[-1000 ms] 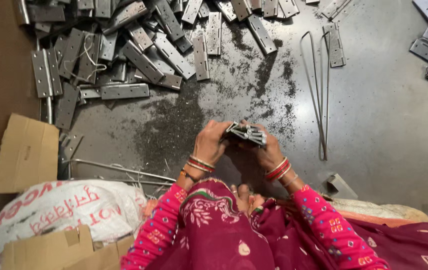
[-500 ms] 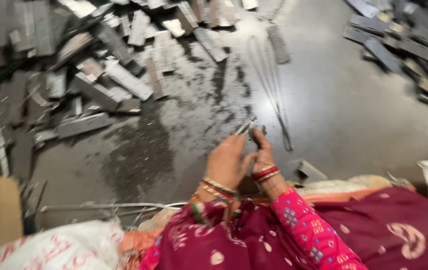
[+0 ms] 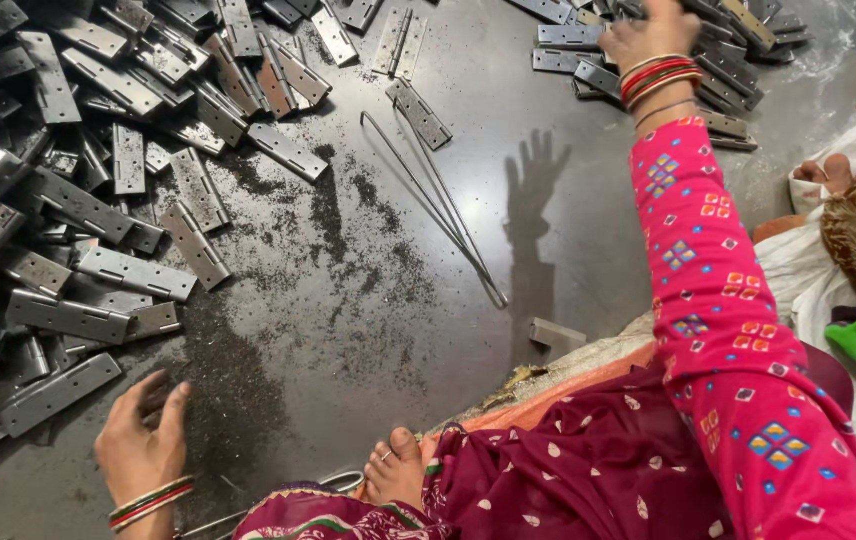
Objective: The person sorts through a pile of metal hinges on a floor, picking up and inspecting individual pieces, stacking them into small bundles, and moving them between different piles.
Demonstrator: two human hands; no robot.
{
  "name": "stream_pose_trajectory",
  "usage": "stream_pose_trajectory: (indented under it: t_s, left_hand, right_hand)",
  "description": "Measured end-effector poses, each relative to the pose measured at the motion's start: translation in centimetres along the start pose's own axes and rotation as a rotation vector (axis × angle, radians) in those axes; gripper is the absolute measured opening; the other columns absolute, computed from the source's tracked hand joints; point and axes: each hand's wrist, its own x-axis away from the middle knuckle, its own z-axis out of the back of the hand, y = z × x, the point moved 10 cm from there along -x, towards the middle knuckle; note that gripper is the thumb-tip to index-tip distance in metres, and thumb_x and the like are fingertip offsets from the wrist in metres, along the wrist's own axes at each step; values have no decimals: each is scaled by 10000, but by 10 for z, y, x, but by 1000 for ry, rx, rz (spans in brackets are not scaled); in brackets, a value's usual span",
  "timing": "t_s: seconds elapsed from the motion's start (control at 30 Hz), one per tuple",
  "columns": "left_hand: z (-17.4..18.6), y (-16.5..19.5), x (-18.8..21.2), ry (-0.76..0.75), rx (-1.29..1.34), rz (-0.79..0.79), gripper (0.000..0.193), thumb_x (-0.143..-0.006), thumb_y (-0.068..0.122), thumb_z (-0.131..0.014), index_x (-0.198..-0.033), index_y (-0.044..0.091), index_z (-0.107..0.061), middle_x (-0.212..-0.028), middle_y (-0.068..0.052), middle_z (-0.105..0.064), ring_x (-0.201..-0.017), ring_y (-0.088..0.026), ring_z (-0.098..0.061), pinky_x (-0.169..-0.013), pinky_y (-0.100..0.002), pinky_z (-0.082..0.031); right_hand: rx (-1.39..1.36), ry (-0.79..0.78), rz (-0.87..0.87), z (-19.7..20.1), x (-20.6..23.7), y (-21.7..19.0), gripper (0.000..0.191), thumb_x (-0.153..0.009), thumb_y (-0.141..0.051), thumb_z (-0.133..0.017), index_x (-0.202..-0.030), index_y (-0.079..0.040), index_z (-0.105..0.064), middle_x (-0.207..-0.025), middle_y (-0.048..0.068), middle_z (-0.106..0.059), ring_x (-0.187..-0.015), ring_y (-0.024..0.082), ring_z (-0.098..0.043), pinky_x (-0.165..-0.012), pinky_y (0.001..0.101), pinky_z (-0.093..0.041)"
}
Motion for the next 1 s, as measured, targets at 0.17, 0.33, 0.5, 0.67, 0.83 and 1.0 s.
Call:
stream_pose_trajectory:
  t_s: [0.17,0.33,0.5,0.67,0.83,1.0]
  left_hand:
    - [-14,-51,-2,56,-147,-64,358,-961,295,-773,-1237,69,-747,-1154,-175,-732,-944,-342,-719,-856,-437,-548]
    - [11,-127,-17,226,-180,-32,319,-932,292,-810,-1129,46,-761,-1104,-200,-741,-997,-393,-703,-909,-465,-547]
    - [50,-227,-39,420,92,319,458,-853,347,-857,-1106,-14,-736,-1024,-193,-763,-945,-315,-742,-868,-412,-559]
    - [53,-269,-62,526,529,647,499,-792,374,-825,-1078,-7,-679,-953,-182,-758,-839,-343,-741,-735,-457,-585]
    - [101,-265,-93,646,10,681,720,-755,545,-890,-1005,-51,-573,-951,-278,-711,-897,-456,-681,-788,-541,-526]
    - [98,-297,-115,493,2,831,804,-791,585,-834,-1127,-61,-492,-1015,-302,-691,-968,-462,-682,-840,-548,-518]
  right_hand:
    - [-48,93,-572,-119,90,85,735,-858,-162,-830,-1423,68,-420,-1153,184,-719,-993,263,-765,-751,383,-689]
    - [189,-320,-360,-299,193,45,510,-905,-219,-806,-1305,31,-612,-1186,171,-718,-1016,216,-738,-795,317,-639]
    - [281,-620,-70,-460,235,17,424,-928,-258,-800,-1237,-3,-662,-1195,164,-721,-1060,249,-740,-814,370,-626]
    - [426,-722,202,-598,235,3,357,-937,-301,-785,-1122,-17,-674,-1024,171,-708,-942,328,-703,-825,459,-577]
    - [665,-876,213,-717,246,-9,351,-921,-314,-776,-1082,-32,-643,-998,194,-666,-949,399,-640,-812,518,-524]
    - [884,-780,217,-763,250,-15,451,-739,-273,-798,-1055,-14,-608,-1082,234,-610,-1011,430,-602,-767,534,-520]
